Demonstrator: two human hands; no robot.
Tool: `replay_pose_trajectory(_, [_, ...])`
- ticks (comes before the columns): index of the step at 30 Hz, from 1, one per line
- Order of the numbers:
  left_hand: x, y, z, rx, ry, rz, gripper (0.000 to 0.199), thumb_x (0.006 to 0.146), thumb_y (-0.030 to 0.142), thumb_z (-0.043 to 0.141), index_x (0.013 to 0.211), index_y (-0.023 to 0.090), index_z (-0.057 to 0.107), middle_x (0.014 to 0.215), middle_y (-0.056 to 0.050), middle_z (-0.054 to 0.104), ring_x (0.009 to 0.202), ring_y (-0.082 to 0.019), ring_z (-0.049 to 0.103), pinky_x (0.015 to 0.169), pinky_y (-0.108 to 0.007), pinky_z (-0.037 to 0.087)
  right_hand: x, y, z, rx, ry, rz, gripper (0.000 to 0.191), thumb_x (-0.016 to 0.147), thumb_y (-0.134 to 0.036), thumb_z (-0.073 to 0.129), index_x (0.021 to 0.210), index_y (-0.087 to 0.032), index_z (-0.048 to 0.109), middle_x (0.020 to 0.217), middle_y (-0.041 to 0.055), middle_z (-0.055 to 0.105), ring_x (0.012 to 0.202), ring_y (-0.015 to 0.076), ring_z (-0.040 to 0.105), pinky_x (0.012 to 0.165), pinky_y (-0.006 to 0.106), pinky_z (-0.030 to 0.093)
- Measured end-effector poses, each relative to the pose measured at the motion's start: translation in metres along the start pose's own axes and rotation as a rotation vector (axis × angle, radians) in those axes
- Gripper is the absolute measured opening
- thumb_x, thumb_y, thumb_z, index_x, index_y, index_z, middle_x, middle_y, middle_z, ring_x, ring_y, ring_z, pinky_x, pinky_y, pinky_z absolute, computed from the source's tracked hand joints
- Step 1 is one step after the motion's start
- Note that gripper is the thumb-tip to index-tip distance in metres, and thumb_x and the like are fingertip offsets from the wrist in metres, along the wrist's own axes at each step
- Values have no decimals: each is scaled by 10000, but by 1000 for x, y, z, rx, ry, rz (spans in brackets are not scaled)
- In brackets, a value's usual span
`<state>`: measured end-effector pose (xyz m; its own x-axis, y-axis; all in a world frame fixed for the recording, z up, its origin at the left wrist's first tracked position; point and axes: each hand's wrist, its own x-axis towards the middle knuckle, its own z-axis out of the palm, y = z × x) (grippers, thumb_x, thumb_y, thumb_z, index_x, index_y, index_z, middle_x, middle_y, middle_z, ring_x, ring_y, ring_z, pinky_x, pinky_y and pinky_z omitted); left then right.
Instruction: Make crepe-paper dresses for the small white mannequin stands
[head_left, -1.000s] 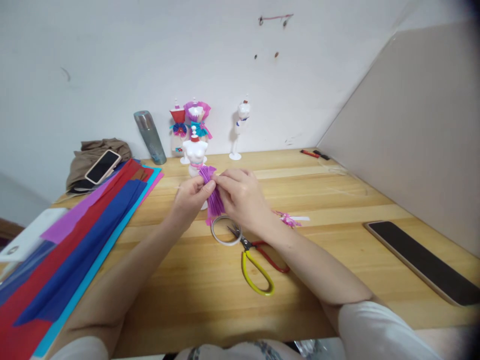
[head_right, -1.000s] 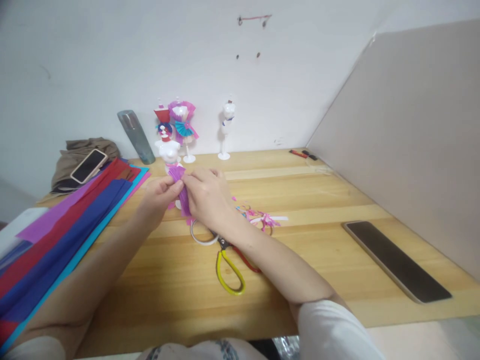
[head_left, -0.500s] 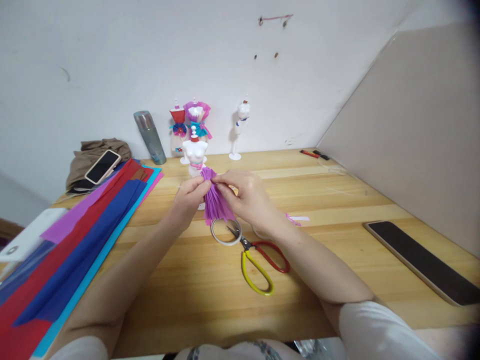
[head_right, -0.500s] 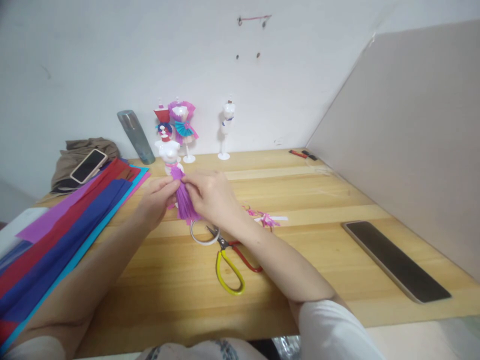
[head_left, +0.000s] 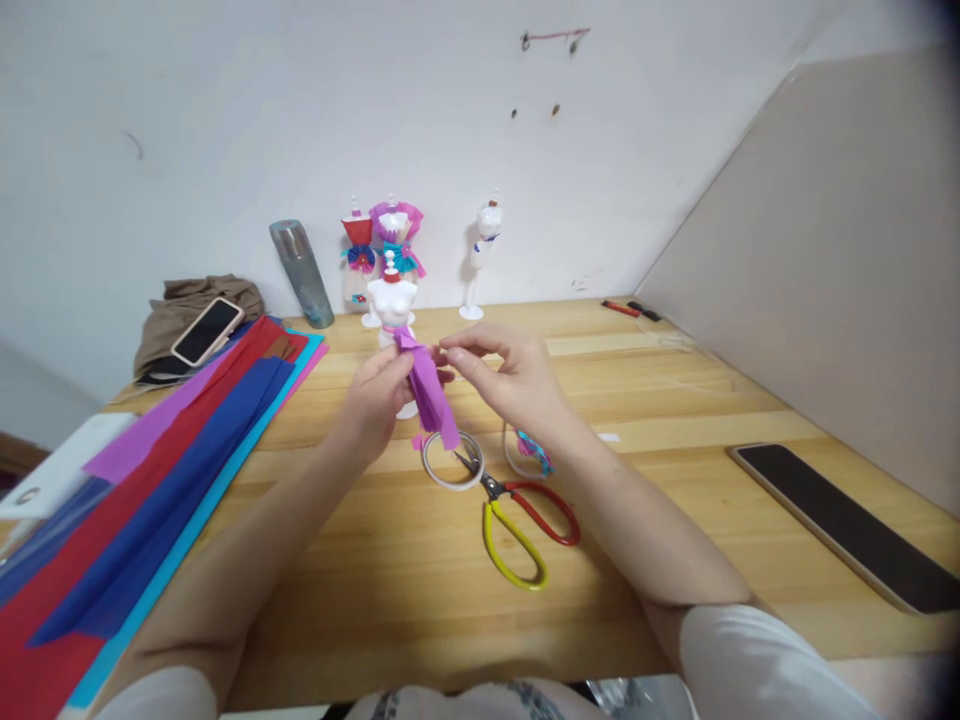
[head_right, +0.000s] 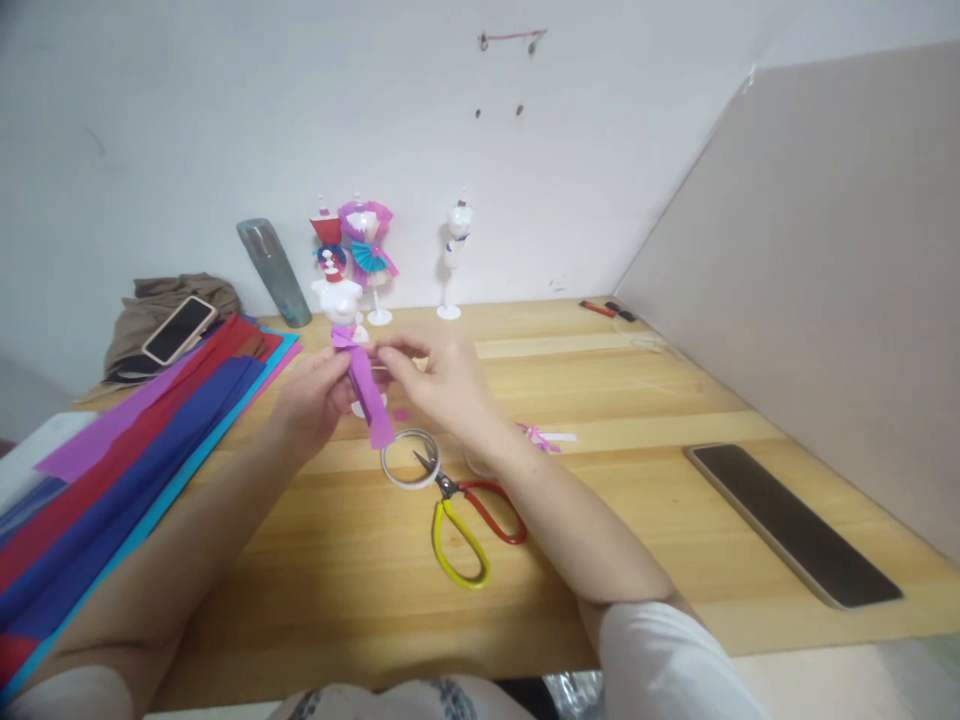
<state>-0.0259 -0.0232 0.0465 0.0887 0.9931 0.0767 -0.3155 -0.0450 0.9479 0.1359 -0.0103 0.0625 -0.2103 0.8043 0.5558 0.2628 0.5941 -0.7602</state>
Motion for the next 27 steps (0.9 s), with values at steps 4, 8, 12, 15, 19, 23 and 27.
replay_pose_trajectory(4, [-3,-4,4,7,24,69,245,794,397,662,896,176,685,957,-94,754,1004,-253,702,836,-337,563,1,-4,4,24,-89,58,169,831,-285,634,847,-180,765,803,48,770,736,177,689,679,299,524])
replay_pose_trajectory(8, [-6,-6,9,29,51,101,240,796,341,644,959,170,685,1029,-86,750,1090,-242,675,934,-338,529,3,-2,5,55,-195,110,215,845,-328,624,856,-165,763,789,42,764,684,158,667,632,274,498])
replay_pose_trajectory(12, [-9,-6,13,3,56,112,263,814,331,608,993,157,691,1047,-92,743,1095,-241,672,973,-351,509,1,5,9,79,-236,134,187,848,-251,598,880,-166,761,761,32,757,687,153,670,670,277,502])
replay_pose_trajectory(15, [-10,-8,14,74,59,142,238,834,316,580,979,167,696,1067,-96,737,1130,-248,653,956,-346,515,0,9,13,87,-240,120,194,848,-214,567,862,-172,756,735,22,742,675,151,663,668,278,497])
replay_pose_trajectory(19, [-10,-10,15,137,82,166,216,864,333,560,953,191,695,1110,-88,725,1174,-248,629,973,-341,513,-2,12,17,76,-222,100,182,845,-207,555,769,-165,715,660,3,693,626,140,632,628,264,468])
replay_pose_trajectory(23, [-11,-16,15,70,34,156,260,848,367,600,1012,188,690,1143,-97,712,1193,-254,625,1044,-380,481,-2,13,19,37,-193,92,176,848,-220,564,728,-164,681,631,-4,666,597,131,598,603,256,438])
replay_pose_trajectory(27, [-11,-24,14,69,51,204,305,851,350,606,1084,169,685,1204,-104,699,1233,-255,601,1080,-398,452,-3,12,22,-38,-174,57,202,862,-212,552,696,-168,659,609,-6,640,576,124,567,584,250,412])
